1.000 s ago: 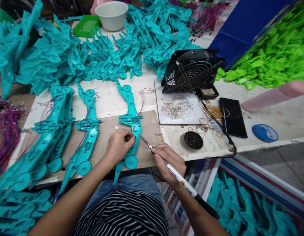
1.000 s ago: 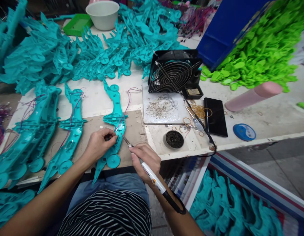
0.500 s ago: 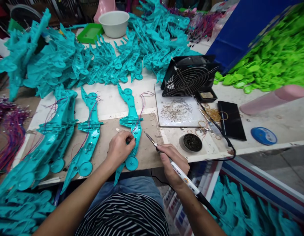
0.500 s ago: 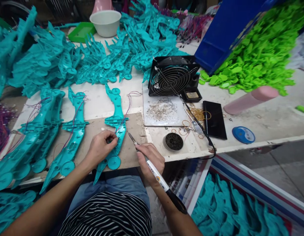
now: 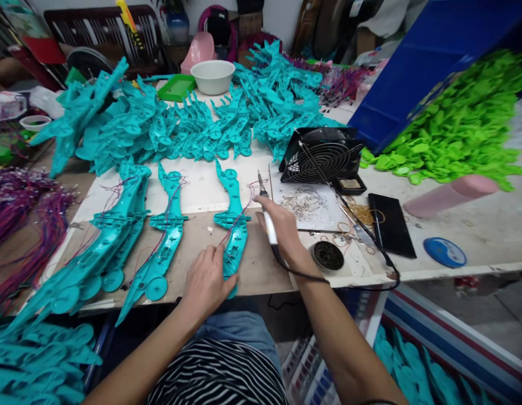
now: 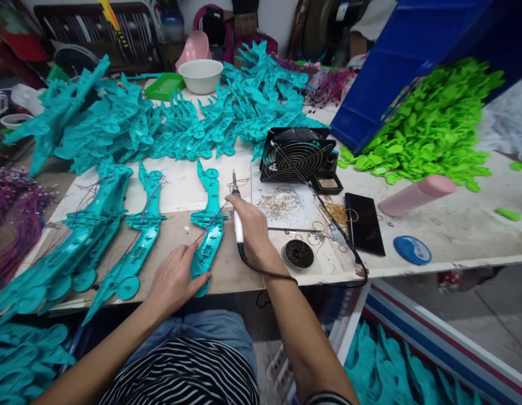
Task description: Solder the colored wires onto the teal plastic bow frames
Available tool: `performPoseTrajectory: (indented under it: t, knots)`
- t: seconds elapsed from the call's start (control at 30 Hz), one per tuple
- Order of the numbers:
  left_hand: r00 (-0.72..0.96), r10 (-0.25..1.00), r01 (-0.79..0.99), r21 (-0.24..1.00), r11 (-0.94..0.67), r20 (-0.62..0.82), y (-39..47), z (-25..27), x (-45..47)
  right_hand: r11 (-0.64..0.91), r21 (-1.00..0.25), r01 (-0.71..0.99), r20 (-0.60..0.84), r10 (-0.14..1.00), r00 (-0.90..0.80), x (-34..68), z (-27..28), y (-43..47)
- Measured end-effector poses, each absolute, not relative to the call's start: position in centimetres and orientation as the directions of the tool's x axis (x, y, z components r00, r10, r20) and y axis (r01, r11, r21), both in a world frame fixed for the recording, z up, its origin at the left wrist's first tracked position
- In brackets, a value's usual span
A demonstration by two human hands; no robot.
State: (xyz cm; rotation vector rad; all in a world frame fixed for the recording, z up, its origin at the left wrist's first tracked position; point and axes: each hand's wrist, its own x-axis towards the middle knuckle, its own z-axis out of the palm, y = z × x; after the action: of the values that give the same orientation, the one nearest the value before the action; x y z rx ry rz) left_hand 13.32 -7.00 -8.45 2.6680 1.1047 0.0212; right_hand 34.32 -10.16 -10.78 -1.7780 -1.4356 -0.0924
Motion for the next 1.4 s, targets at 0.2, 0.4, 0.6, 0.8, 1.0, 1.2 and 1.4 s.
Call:
performPoseTrajectory:
  t: [0.2, 0.4, 0.6, 0.8, 1.0, 1.2, 1.4]
  knots:
    - [0.703, 0.697, 0.704, 0.273, -0.656, -0.14, -6.7, -8.4, 12.0, 0.02, -0.364, 0.931, 0.401, 0.906, 0.137, 36.2, -11.4, -5.2]
    - [0.713, 0.699, 0.67, 0.354, -0.652, -0.062, -6.6, -9.5, 11.3, 0.131, -0.349, 0.928, 0.474, 0.879, 0.054, 35.1, -11.0, -3.3]
    - [0.703, 0.711, 0.606, 0.514, -0.607, 0.01, -6.9, -8.8, 8.8, 0.239, -0.344, 0.908, 0.562, 0.827, -0.005, 33.4, -10.3, -3.1]
    - [0.569, 0.798, 0.636, 0.51, -0.579, 0.196, -4.7, -7.7, 4.0, 0.346, -0.383, 0.857, 0.8, 0.589, 0.119, 30.5, -8.3, -6.1]
    - [0.528, 0.844, 0.769, 0.371, -0.521, 0.092, -1.0, -7.9, 1.7, 0.292, -0.588, 0.754, 0.684, 0.677, 0.271, 26.7, -10.2, -7.3]
    - [0.432, 0.897, 0.838, 0.327, -0.436, 0.089, 1.0, -6.7, 4.4, 0.231, -0.939, 0.255, 0.336, 0.777, 0.533, 20.1, -13.5, -5.7]
    - [0.441, 0.88, 0.883, 0.258, -0.391, -0.175, 1.6, -7.0, 8.2, 0.236, -0.971, 0.026, 0.211, 0.807, 0.551, 16.0, -12.6, -4.4]
